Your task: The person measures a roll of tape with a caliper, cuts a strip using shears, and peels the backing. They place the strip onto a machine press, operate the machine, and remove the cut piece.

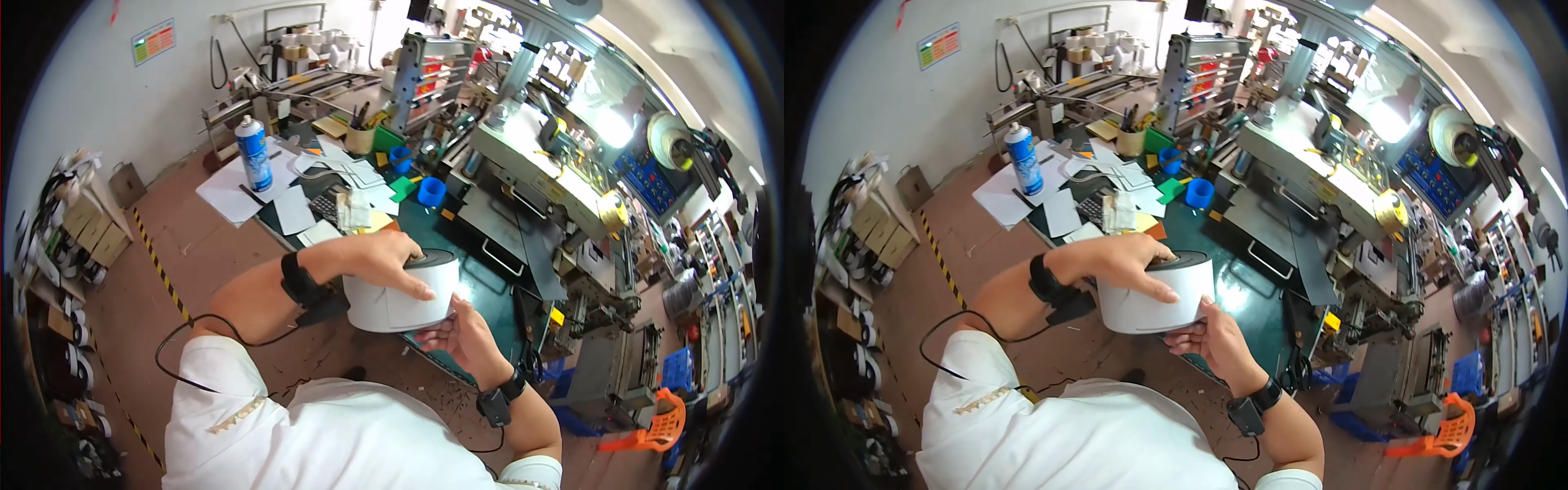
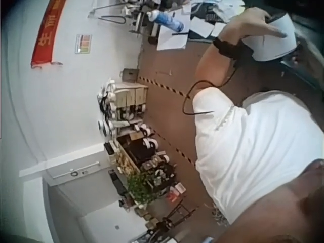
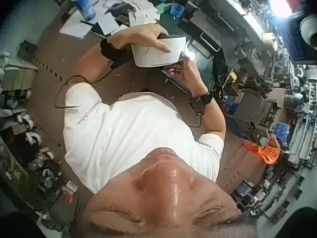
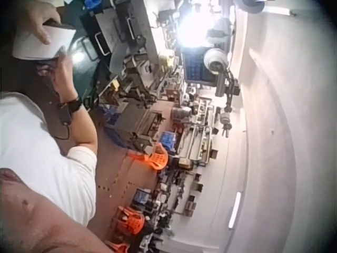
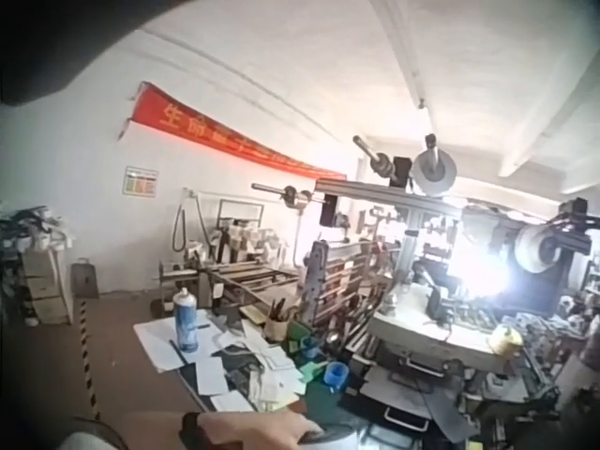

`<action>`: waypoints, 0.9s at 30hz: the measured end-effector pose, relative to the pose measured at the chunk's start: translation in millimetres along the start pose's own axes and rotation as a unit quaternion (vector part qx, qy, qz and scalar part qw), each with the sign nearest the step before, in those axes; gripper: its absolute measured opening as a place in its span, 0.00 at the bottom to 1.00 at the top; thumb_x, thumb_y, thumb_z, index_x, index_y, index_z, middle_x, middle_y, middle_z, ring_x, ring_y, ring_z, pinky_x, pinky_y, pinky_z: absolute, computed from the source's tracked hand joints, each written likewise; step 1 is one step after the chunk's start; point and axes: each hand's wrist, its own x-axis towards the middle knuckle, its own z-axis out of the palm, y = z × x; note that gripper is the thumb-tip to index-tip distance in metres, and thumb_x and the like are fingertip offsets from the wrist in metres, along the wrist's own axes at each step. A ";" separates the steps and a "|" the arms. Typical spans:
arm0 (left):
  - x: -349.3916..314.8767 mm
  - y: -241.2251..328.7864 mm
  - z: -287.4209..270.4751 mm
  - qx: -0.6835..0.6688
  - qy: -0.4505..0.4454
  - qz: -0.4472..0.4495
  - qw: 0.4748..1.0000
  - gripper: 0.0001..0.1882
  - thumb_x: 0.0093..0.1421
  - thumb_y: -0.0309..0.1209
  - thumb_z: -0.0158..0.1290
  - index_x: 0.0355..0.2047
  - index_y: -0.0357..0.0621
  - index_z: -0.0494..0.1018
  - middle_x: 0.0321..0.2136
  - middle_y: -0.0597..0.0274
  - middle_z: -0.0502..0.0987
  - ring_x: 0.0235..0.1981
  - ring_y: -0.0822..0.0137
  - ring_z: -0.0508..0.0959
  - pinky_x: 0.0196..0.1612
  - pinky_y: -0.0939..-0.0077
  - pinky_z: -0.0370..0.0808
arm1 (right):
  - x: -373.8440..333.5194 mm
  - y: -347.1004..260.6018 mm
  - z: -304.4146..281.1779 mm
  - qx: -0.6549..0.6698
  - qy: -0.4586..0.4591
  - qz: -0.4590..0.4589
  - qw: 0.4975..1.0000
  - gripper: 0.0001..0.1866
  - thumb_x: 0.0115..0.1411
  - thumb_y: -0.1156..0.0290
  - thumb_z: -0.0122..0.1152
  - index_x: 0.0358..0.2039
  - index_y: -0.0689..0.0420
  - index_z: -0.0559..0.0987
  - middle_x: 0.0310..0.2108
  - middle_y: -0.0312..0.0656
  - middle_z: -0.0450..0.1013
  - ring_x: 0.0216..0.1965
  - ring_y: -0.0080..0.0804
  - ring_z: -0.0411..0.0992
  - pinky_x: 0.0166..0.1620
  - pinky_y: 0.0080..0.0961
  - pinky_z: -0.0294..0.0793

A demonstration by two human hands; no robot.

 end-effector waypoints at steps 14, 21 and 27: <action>101.6 31.4 -24.3 0.103 -0.008 0.002 0.995 0.38 0.48 0.61 0.66 0.42 0.34 0.81 0.33 0.46 0.82 0.35 0.52 0.82 0.41 0.66 0.78 | 14.6 -39.0 -54.1 -0.480 0.090 -0.397 0.777 0.56 0.38 0.70 0.83 0.67 0.63 0.61 0.64 0.48 0.65 0.65 0.35 0.64 0.67 0.33 0.61; 72.5 4.5 -9.8 0.177 0.098 0.267 0.942 0.53 0.37 0.42 0.74 0.63 0.38 0.64 0.55 0.47 0.72 0.52 0.49 0.75 0.55 0.62 0.72 | 8.6 -22.8 -88.8 -0.314 0.073 -0.351 0.879 0.51 0.46 0.66 0.79 0.67 0.61 0.60 0.63 0.47 0.66 0.63 0.35 0.66 0.65 0.33 0.64; 40.7 -3.5 -59.2 0.183 0.073 0.252 0.948 0.50 0.34 0.37 0.74 0.60 0.40 0.67 0.52 0.50 0.74 0.51 0.50 0.76 0.55 0.63 0.72 | -19.3 28.6 -121.0 -0.216 0.076 -0.332 0.915 0.46 0.54 0.71 0.71 0.69 0.62 0.57 0.64 0.47 0.65 0.62 0.33 0.65 0.66 0.32 0.60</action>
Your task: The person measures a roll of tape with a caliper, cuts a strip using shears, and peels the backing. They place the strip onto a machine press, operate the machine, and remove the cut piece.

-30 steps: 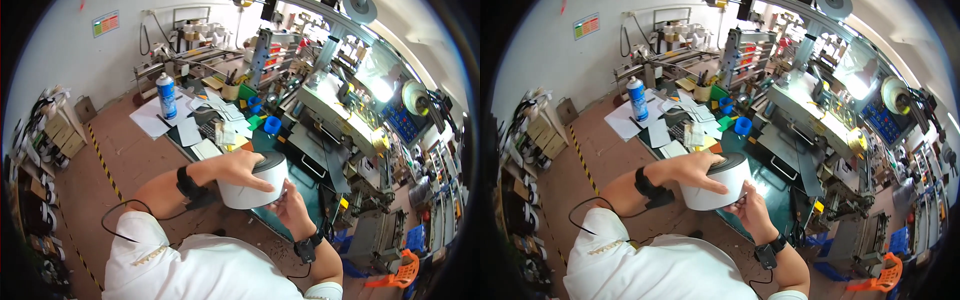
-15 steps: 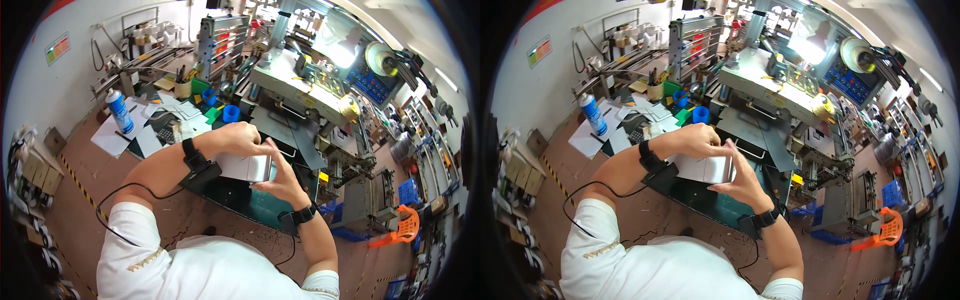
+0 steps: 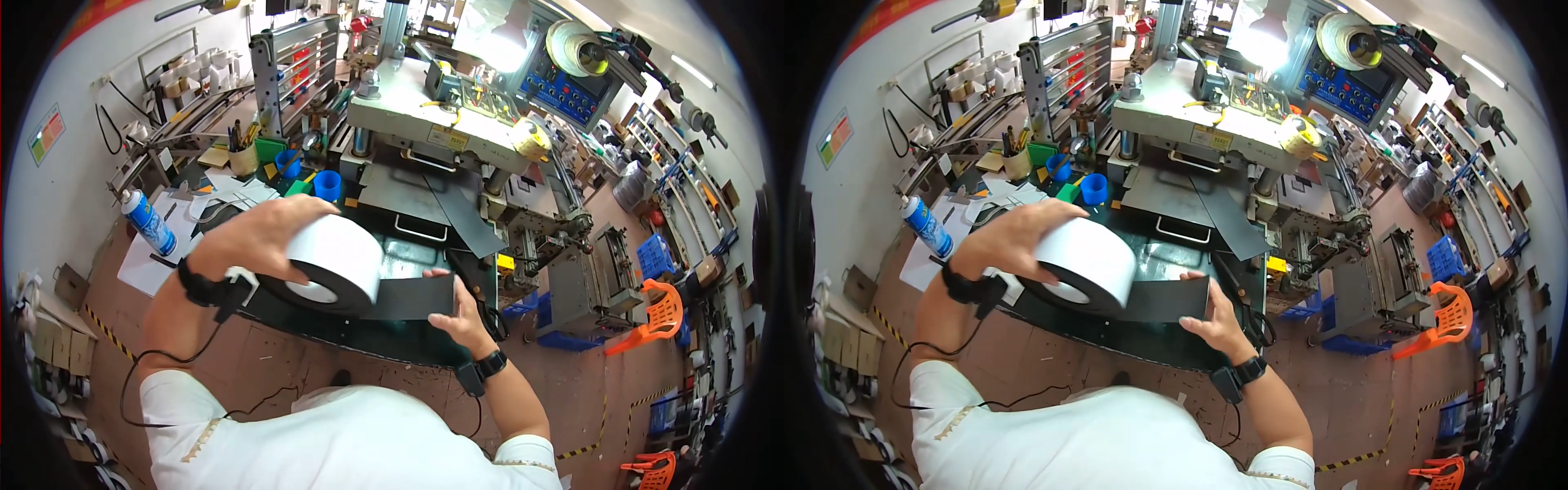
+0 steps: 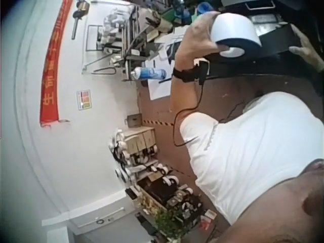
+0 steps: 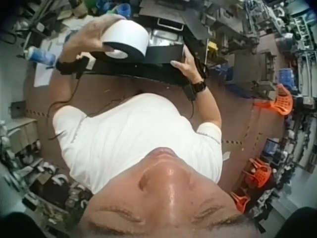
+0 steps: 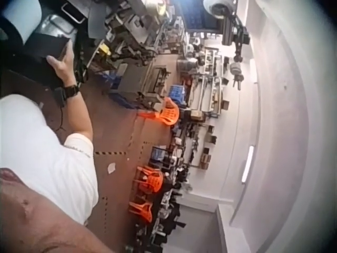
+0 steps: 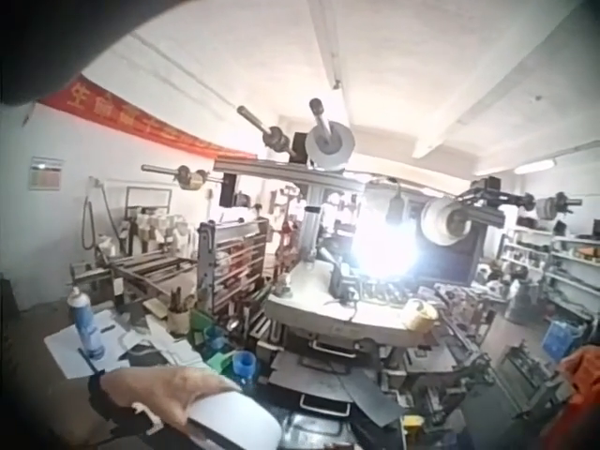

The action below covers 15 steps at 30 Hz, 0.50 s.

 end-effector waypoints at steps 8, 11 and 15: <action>-35.6 -7.4 5.9 -0.035 -0.010 -0.098 0.995 0.50 0.32 0.33 0.74 0.60 0.43 0.67 0.52 0.51 0.74 0.52 0.51 0.75 0.57 0.62 0.71 | -15.3 3.8 12.2 0.005 0.071 0.102 0.992 0.42 0.56 0.76 0.69 0.69 0.61 0.59 0.56 0.46 0.70 0.50 0.28 0.72 0.53 0.26 0.73; -32.0 -1.1 7.6 -0.026 -0.020 -0.099 0.995 0.51 0.32 0.32 0.74 0.61 0.43 0.66 0.54 0.51 0.73 0.54 0.50 0.74 0.58 0.61 0.70 | -0.4 0.7 8.3 -0.054 0.079 0.148 0.984 0.40 0.56 0.77 0.69 0.67 0.61 0.62 0.52 0.45 0.72 0.43 0.24 0.74 0.44 0.22 0.77; -31.4 2.0 8.0 0.007 -0.021 -0.084 0.996 0.53 0.32 0.32 0.74 0.63 0.43 0.65 0.57 0.50 0.72 0.57 0.49 0.72 0.61 0.61 0.68 | 5.6 8.5 7.2 -0.114 0.079 0.202 0.970 0.35 0.56 0.78 0.69 0.64 0.61 0.67 0.44 0.42 0.74 0.34 0.19 0.74 0.31 0.16 0.77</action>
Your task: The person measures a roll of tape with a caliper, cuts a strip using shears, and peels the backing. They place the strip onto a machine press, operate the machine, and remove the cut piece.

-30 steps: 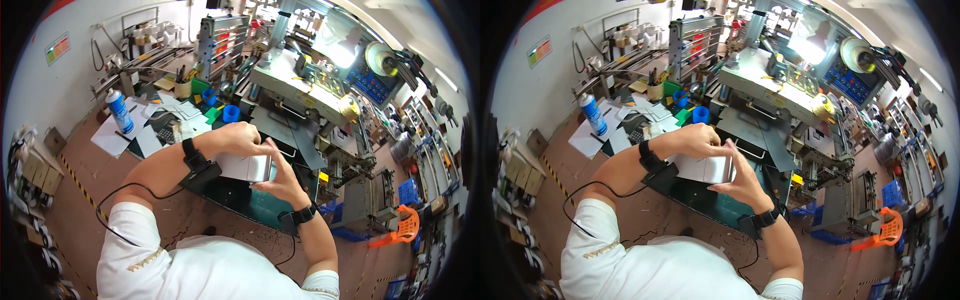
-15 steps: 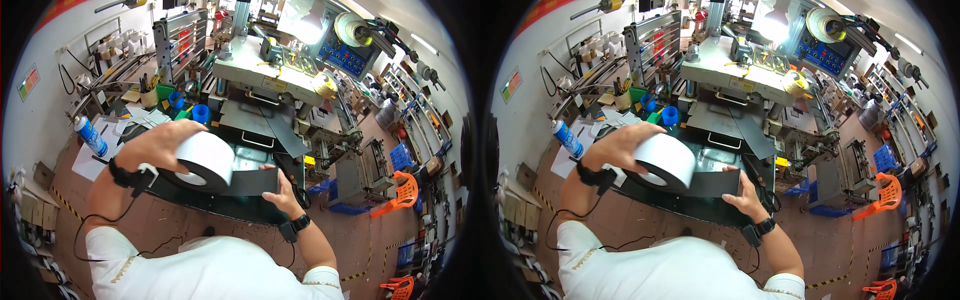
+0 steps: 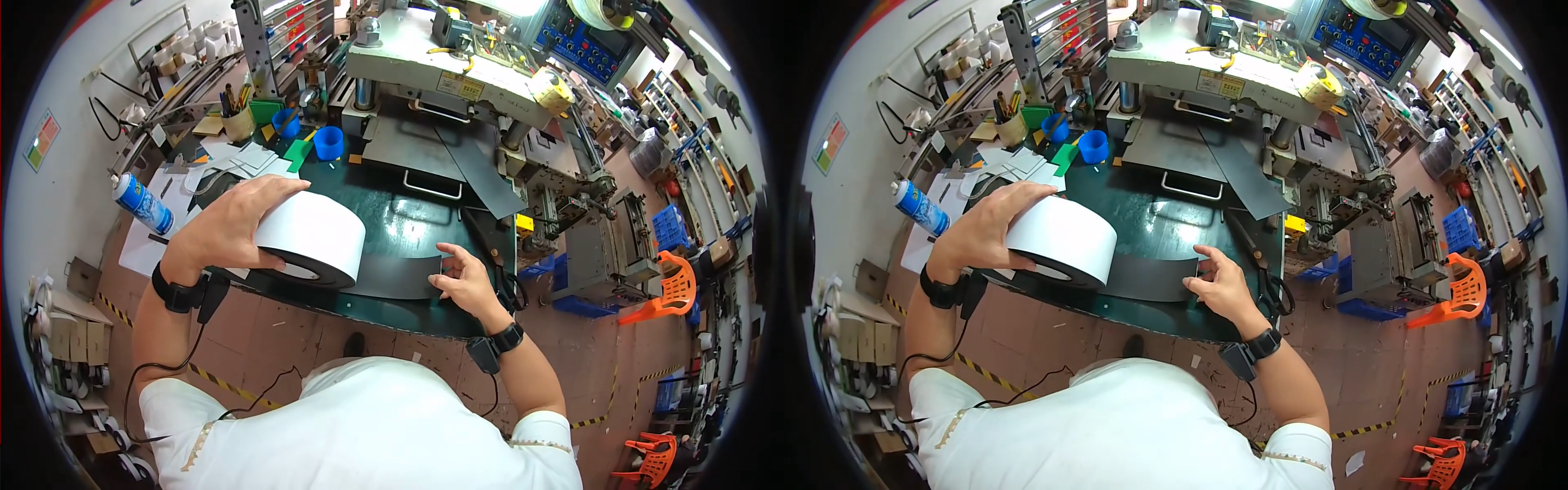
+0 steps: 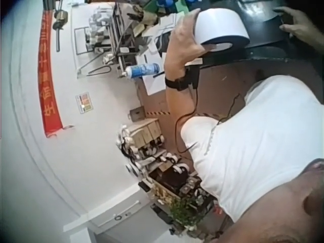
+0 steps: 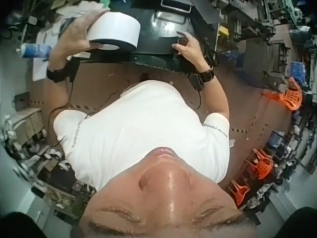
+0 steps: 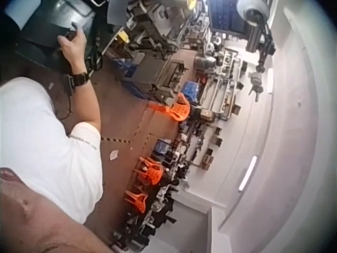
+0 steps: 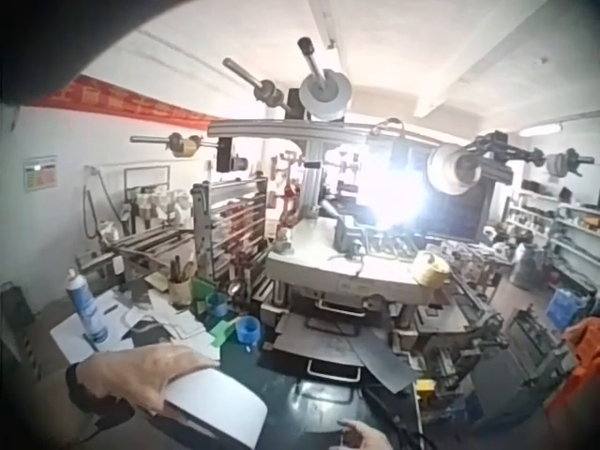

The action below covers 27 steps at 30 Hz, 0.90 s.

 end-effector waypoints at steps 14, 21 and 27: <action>-12.0 8.9 -5.0 -0.016 0.017 -0.041 0.999 0.54 0.34 0.28 0.73 0.65 0.42 0.63 0.60 0.49 0.70 0.60 0.48 0.70 0.64 0.62 0.66 | 12.4 10.6 -1.0 0.047 0.080 0.083 0.992 0.06 0.62 0.76 0.63 0.33 0.67 0.80 0.24 0.38 0.77 0.21 0.23 0.75 0.23 0.20 0.78; -23.3 -0.9 -8.6 -0.060 0.026 -0.085 0.994 0.53 0.32 0.25 0.72 0.64 0.42 0.65 0.59 0.52 0.70 0.57 0.54 0.72 0.62 0.66 0.66 | 24.4 40.4 -19.0 -0.169 0.149 -0.060 0.972 0.09 0.64 0.72 0.62 0.32 0.65 0.81 0.21 0.38 0.76 0.20 0.22 0.75 0.21 0.20 0.75; -27.8 -4.6 -4.3 -0.079 0.045 -0.084 0.992 0.54 0.31 0.23 0.72 0.65 0.42 0.65 0.59 0.54 0.71 0.55 0.56 0.72 0.60 0.68 0.67 | -3.3 -5.1 -22.0 -0.139 0.142 -0.058 0.978 0.11 0.64 0.69 0.61 0.30 0.65 0.80 0.19 0.38 0.75 0.18 0.20 0.74 0.19 0.20 0.72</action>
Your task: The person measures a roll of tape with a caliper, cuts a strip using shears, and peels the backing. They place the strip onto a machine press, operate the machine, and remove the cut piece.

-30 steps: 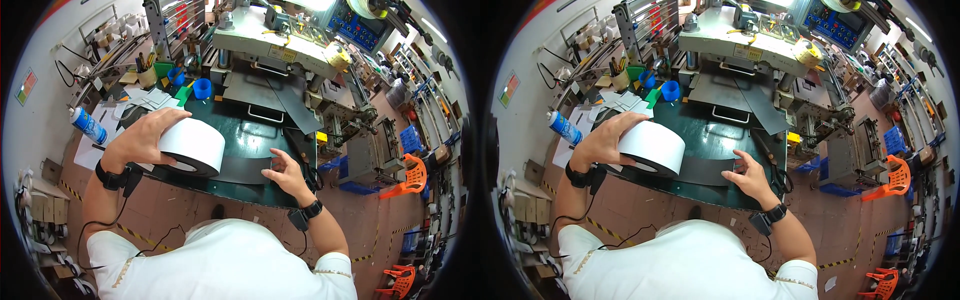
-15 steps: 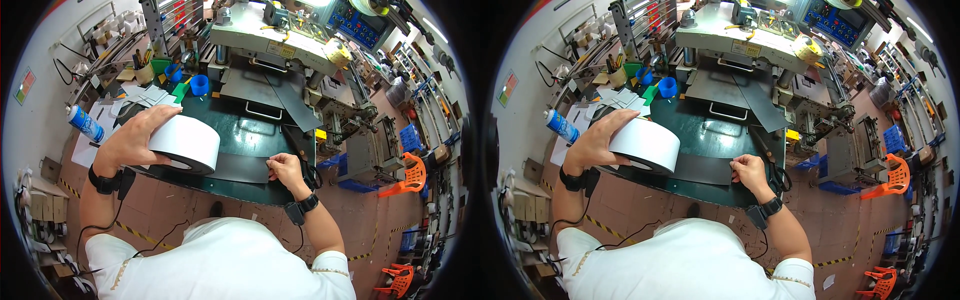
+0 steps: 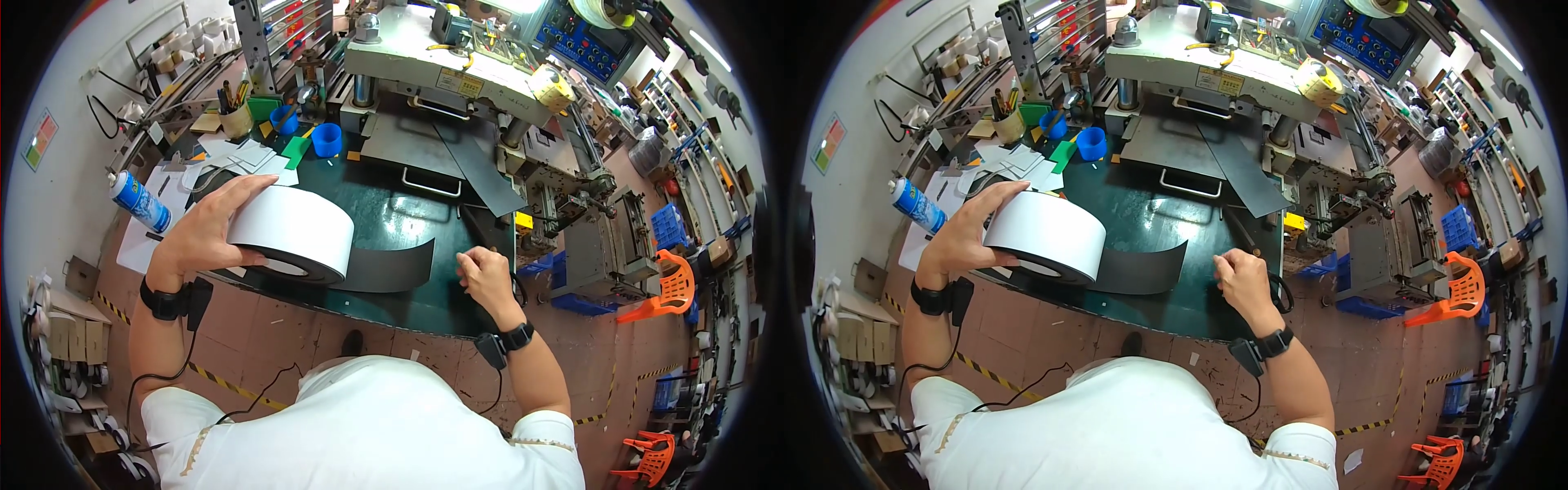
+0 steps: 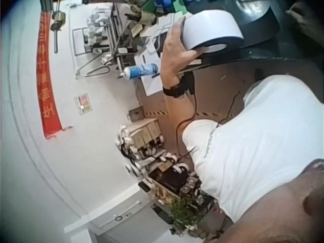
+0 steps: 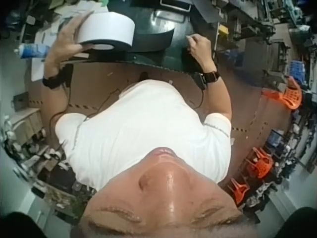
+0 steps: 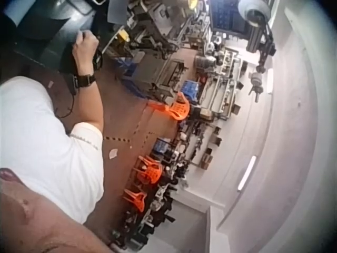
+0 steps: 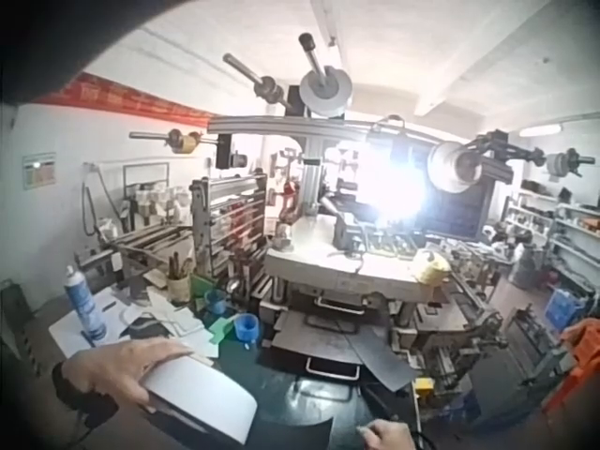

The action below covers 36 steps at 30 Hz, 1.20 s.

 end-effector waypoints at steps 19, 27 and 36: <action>18.5 30.1 4.0 0.086 0.001 0.045 0.995 0.51 0.40 0.35 0.71 0.66 0.40 0.62 0.62 0.46 0.67 0.63 0.47 0.68 0.66 0.62 0.64 | -388.2 334.1 -177.7 -0.382 0.078 0.454 0.801 0.11 0.52 0.71 0.66 0.21 0.68 0.80 0.23 0.53 0.78 0.28 0.43 0.80 0.31 0.36 0.76; 46.2 56.3 32.6 0.201 -0.011 0.150 0.968 0.54 0.41 0.50 0.72 0.66 0.40 0.62 0.63 0.45 0.67 0.65 0.48 0.65 0.69 0.52 0.57 | -184.6 48.7 -122.6 -0.102 0.157 0.002 0.982 0.10 0.58 0.79 0.62 0.41 0.65 0.79 0.42 0.50 0.78 0.38 0.38 0.78 0.45 0.28 0.76; 42.8 63.1 42.4 0.289 -0.090 0.047 0.952 0.53 0.38 0.50 0.74 0.62 0.41 0.66 0.58 0.49 0.72 0.61 0.50 0.70 0.67 0.52 0.59 | -52.9 -58.3 44.7 -0.236 -0.149 -0.398 0.874 0.28 0.55 0.68 0.67 0.56 0.65 0.73 0.58 0.56 0.70 0.64 0.56 0.63 0.68 0.47 0.59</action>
